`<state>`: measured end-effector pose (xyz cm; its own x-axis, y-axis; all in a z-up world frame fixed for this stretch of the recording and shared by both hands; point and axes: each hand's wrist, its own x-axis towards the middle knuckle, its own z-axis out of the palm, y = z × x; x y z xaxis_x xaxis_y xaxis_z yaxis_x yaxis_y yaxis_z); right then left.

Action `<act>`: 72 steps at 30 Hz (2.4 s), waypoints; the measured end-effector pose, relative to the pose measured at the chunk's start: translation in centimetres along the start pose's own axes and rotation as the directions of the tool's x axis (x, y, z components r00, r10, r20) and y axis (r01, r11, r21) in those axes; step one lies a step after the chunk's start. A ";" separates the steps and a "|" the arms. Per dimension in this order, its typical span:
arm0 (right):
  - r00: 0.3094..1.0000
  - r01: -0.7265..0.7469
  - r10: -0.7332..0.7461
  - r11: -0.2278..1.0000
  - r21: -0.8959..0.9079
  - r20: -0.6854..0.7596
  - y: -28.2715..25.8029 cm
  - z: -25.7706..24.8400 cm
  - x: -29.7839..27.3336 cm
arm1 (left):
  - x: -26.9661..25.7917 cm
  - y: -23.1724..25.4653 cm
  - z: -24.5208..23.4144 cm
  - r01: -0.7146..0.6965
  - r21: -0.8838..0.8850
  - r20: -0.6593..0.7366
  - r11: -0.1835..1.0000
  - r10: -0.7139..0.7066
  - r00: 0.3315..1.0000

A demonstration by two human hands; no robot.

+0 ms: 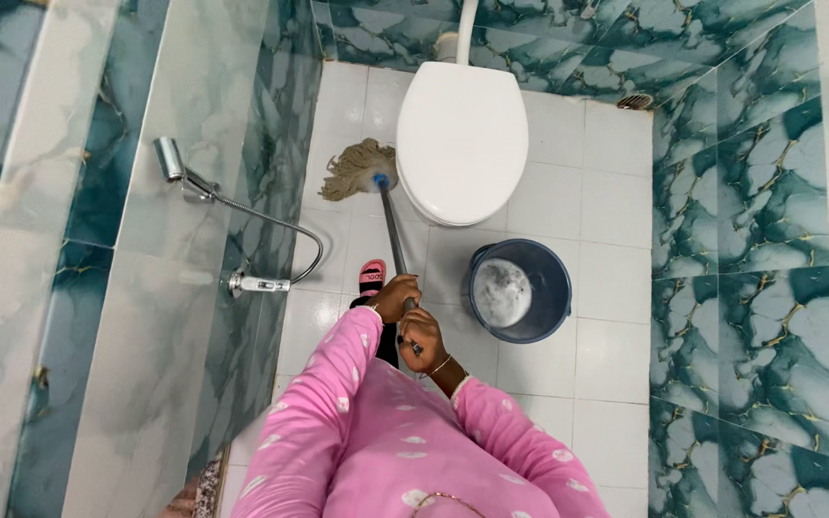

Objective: The person cleans the floor by dipping a mop into a bucket of soapy water, wringing it out by hand, and then pushing it across the tile surface.

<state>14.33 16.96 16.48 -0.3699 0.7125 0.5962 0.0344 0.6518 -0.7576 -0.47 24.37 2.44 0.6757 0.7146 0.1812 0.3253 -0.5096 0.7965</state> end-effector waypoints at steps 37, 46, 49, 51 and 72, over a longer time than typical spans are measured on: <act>0.996 -0.061 0.068 0.991 0.116 -0.060 1.5 0.1 4.4 | 3.5 0.8 -7.5 0.238 0.219 0.254 0.946 -0.291 0.922; 0.998 0.052 -0.054 0.990 0.128 0.012 1.4 1.9 4.2 | -0.2 -0.2 -5.3 0.064 0.023 0.004 0.998 -0.064 0.998; 0.997 0.046 -0.036 0.989 0.144 -0.072 3.6 2.4 5.7 | 1.7 -1.8 -7.1 0.084 0.011 0.000 0.996 -0.084 0.996; 0.993 0.014 0.002 0.991 0.132 -0.116 5.7 2.3 7.4 | 3.6 -3.3 -8.5 0.070 0.039 0.003 0.997 -0.071 0.997; 0.987 -0.128 0.130 0.991 0.030 -0.093 25.4 5.3 23.5 | 14.0 -23.6 -21.0 0.099 0.033 -0.117 0.995 -0.095 0.989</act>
<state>1.60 48.85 9.85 -0.2746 0.8122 0.5147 0.0532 0.5473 -0.8352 -12.58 56.43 -1.75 0.5599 0.8108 0.1709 0.4123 -0.4515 0.7913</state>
